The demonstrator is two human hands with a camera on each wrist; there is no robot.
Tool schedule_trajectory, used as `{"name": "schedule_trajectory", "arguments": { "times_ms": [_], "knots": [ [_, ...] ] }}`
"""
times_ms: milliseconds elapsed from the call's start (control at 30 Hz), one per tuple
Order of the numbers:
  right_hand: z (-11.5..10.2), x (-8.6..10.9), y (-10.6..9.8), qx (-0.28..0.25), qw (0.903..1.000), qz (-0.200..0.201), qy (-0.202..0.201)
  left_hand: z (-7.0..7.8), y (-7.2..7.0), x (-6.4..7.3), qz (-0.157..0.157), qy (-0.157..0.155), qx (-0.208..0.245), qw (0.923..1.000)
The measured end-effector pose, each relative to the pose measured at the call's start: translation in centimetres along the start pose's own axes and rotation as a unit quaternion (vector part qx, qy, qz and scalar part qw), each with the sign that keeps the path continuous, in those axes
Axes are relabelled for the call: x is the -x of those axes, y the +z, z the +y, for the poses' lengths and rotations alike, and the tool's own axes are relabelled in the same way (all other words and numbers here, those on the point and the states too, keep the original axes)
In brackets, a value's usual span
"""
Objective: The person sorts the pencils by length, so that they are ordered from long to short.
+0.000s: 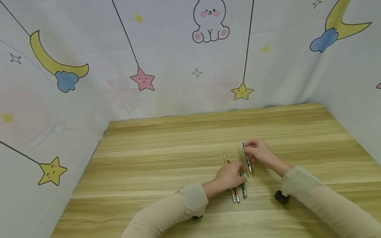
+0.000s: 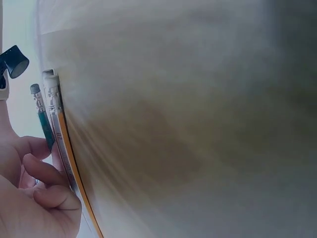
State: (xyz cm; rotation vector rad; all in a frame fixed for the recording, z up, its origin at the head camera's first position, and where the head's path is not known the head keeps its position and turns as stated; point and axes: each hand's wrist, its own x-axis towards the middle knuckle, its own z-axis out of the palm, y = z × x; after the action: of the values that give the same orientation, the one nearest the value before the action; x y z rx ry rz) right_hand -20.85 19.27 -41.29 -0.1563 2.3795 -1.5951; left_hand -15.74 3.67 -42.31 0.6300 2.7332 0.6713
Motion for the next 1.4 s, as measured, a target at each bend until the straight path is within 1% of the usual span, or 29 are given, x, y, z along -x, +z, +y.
{"name": "schedule_trajectory", "arguments": {
  "times_ms": [167, 400, 567, 733, 900, 1200, 1400],
  "knots": [
    [0.0, 0.0, 0.0, 0.0, 1.0, 0.001, 0.004, 0.1, -0.1, 0.0, -0.008, 0.003, -0.021, 0.9997],
    [0.0, 0.1, -0.1, 0.0, 1.0, -0.002, 0.004, -0.3, -0.2, -0.2, -0.009, 0.021, -0.025, 0.9994],
    [0.1, 0.3, 0.0, -0.009, 0.9999, -0.012, 0.002, -0.8, -0.3, 0.0, -0.005, 0.03, -0.029, 0.9991],
    [0.1, 0.7, 0.3, -0.015, 0.9996, -0.025, 0.004, -1.1, -0.4, 0.2, -0.008, 0.032, -0.018, 0.9993],
    [0.2, 1.3, 0.7, -0.011, 0.9995, -0.028, 0.014, -1.2, -0.5, 0.6, -0.014, 0.033, -0.014, 0.9993],
    [0.6, 2.1, 1.5, -0.013, 0.999, -0.042, 0.009, -1.3, -0.6, 0.9, -0.013, 0.035, -0.01, 0.9993],
    [1.0, 2.6, 1.8, -0.02, 0.998, -0.059, 0.009, -1.5, -0.4, 0.9, -0.009, 0.048, -0.014, 0.9987]
  ]
}}
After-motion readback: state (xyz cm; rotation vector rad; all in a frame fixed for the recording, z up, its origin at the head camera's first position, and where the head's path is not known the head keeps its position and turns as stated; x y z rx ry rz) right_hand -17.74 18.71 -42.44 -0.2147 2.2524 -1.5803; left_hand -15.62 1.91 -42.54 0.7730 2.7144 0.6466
